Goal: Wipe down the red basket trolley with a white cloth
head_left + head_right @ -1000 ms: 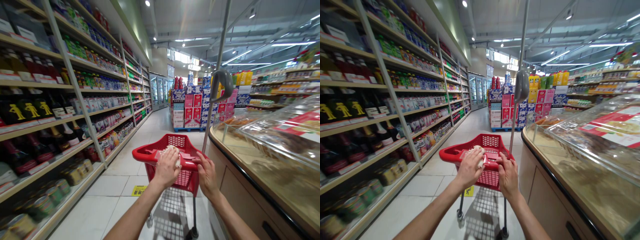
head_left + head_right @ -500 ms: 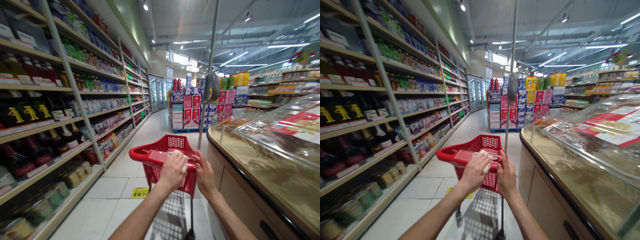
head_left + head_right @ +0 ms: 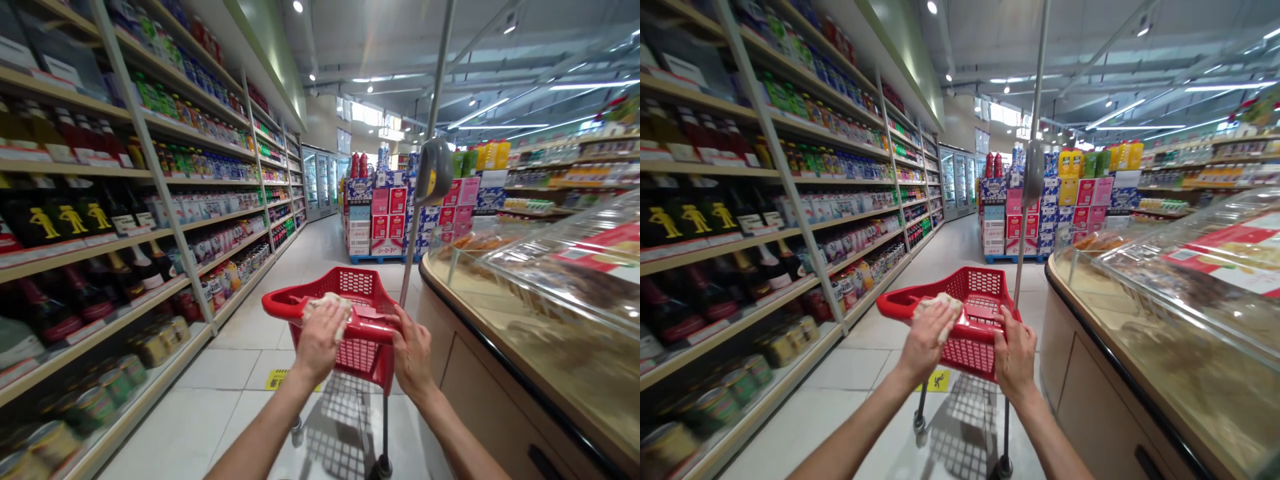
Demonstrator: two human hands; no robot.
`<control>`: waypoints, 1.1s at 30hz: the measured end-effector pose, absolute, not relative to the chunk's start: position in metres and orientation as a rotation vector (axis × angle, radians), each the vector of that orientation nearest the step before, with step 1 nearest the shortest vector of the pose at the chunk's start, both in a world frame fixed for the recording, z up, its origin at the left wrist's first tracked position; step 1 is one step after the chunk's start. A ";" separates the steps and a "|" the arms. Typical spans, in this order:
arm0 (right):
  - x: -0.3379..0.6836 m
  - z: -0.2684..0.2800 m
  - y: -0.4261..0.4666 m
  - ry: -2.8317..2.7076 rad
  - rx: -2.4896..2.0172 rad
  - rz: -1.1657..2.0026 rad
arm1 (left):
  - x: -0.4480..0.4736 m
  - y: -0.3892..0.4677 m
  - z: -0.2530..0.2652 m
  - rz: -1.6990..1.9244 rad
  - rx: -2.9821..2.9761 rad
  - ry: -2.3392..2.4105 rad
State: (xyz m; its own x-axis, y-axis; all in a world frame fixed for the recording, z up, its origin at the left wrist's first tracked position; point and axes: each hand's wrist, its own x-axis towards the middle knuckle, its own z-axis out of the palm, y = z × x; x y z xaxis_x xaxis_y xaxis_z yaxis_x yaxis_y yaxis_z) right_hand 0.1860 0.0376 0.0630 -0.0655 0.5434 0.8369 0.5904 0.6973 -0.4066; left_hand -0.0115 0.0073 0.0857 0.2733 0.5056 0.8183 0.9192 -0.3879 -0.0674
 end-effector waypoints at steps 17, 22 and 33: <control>0.190 0.075 0.043 -1.810 -1.031 -0.091 | 0.005 0.008 0.087 -0.900 -2.080 -1.243; 0.200 0.082 0.043 -1.850 -1.058 -0.033 | 0.006 0.015 0.088 -0.904 -2.053 -1.196; 0.198 0.070 0.047 -1.740 -0.970 0.003 | -0.055 0.014 0.088 -0.906 -1.899 -1.510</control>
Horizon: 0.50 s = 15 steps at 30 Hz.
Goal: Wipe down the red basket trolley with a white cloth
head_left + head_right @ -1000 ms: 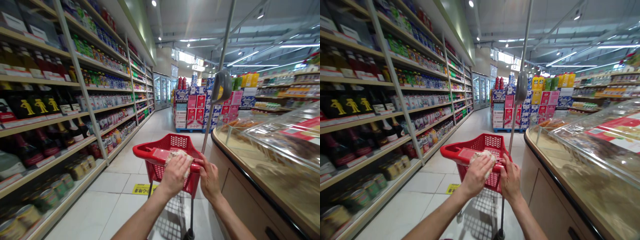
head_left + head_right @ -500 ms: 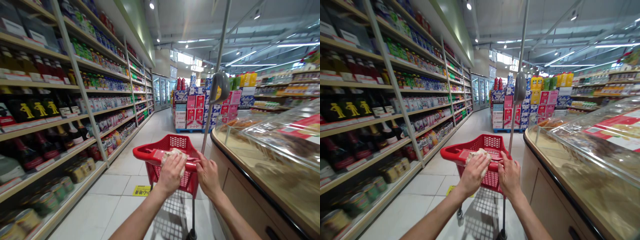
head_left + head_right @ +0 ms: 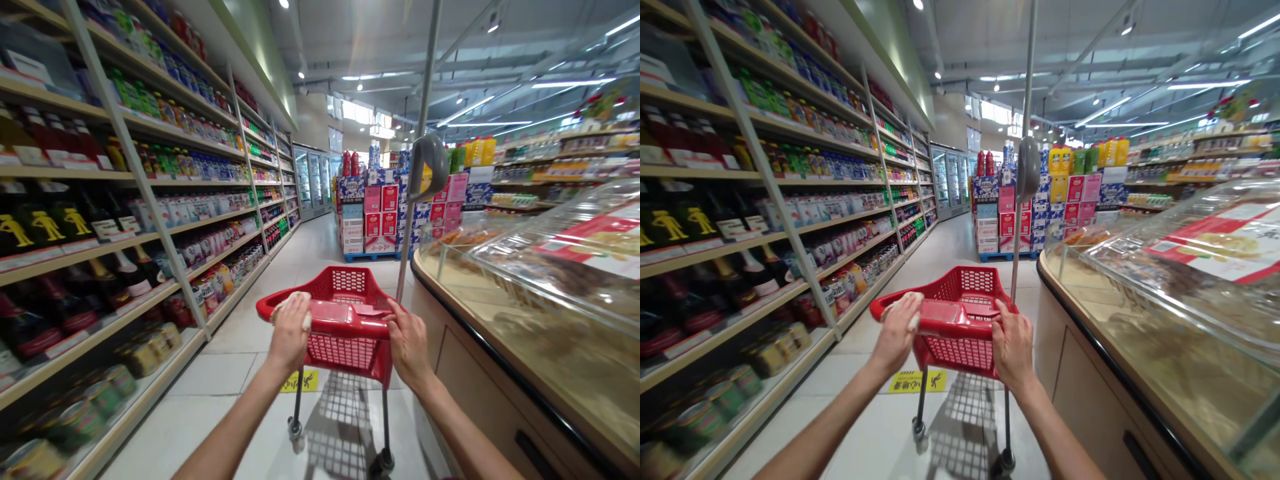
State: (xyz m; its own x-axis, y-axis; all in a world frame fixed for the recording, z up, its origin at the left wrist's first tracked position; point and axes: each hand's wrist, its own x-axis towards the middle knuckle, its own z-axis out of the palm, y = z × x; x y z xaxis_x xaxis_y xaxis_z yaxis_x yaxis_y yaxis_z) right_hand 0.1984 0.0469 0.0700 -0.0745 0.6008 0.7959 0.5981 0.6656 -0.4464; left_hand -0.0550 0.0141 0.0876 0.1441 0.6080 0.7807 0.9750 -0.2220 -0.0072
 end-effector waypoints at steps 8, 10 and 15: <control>0.207 0.073 0.046 -1.781 -0.930 0.003 | 0.049 0.019 0.099 -0.956 -2.045 -1.395; 0.209 0.074 0.046 -1.782 -0.931 0.008 | 0.022 0.020 0.102 -0.966 -1.983 -1.448; 0.200 0.071 0.043 -1.757 -0.951 0.024 | -0.034 0.022 0.103 -1.023 -1.789 -1.601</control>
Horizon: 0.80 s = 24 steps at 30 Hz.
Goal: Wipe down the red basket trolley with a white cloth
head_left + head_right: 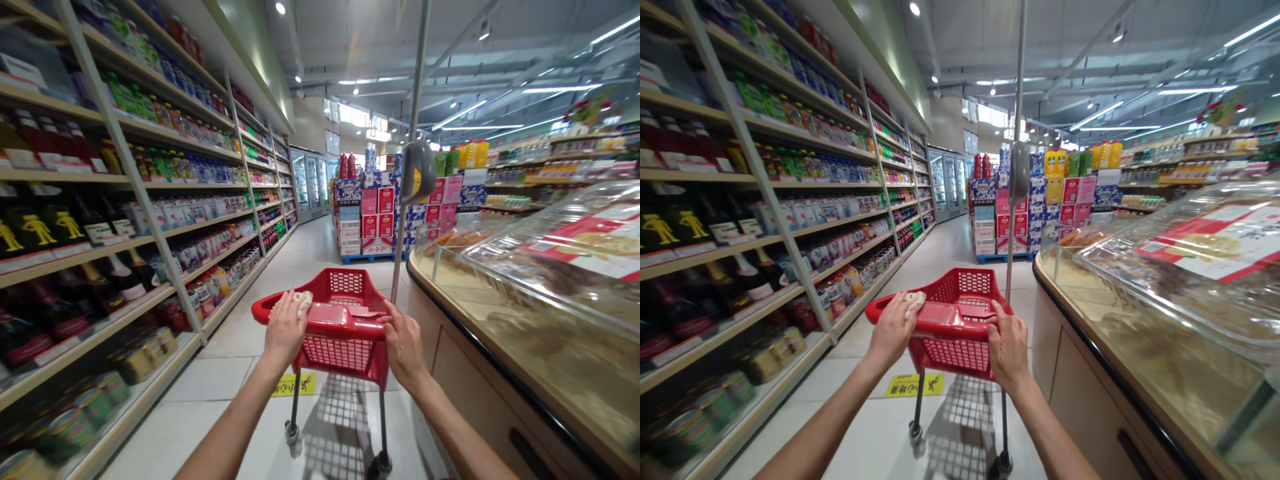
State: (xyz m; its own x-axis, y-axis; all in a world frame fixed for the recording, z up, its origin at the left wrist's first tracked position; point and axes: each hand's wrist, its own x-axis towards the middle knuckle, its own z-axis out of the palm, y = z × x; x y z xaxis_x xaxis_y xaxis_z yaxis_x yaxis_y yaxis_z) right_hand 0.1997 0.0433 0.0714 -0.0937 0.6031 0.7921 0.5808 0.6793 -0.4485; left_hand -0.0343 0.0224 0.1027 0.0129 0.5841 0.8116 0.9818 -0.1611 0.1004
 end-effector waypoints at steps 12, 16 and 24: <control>0.206 0.072 0.045 -1.793 -0.906 0.008 | -0.027 0.022 0.103 -1.011 -1.976 -1.482; 0.200 0.069 0.044 -1.751 -0.914 0.000 | -0.039 0.018 0.103 -1.077 -1.865 -1.579; 0.208 0.069 0.046 -1.760 -0.917 -0.035 | 0.042 0.011 0.094 -0.945 -2.141 -1.139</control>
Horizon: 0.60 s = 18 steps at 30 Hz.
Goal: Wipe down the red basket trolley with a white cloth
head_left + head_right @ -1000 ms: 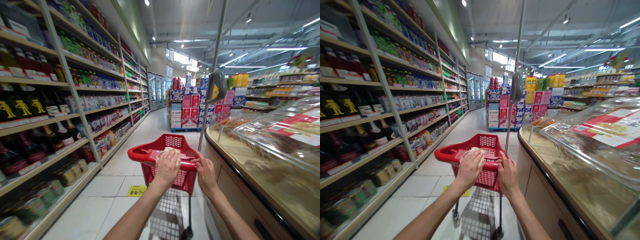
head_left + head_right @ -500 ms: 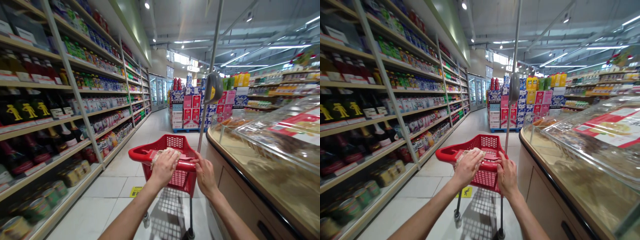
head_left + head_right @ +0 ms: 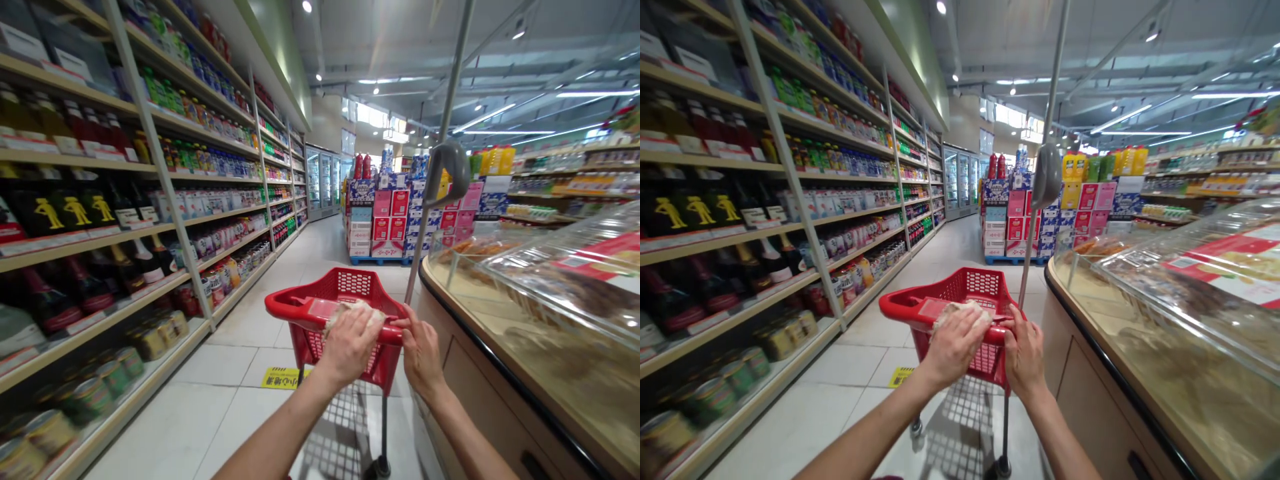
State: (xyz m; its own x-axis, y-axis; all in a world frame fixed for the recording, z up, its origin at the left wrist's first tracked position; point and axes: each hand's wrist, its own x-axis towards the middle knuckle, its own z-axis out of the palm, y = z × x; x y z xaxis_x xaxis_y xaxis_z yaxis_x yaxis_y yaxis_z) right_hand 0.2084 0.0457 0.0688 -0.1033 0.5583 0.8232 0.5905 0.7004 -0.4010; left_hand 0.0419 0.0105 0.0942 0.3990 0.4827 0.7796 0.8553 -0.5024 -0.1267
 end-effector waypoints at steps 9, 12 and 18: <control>0.202 0.066 0.041 -1.689 -0.958 -0.006 | -0.025 0.008 0.095 -1.099 -1.898 -1.393; 0.203 0.066 0.041 -1.701 -0.956 -0.001 | 0.016 0.008 0.092 -1.011 -2.062 -1.167; 0.211 0.068 0.042 -1.762 -0.934 0.008 | -0.023 0.011 0.094 -1.128 -1.926 -1.322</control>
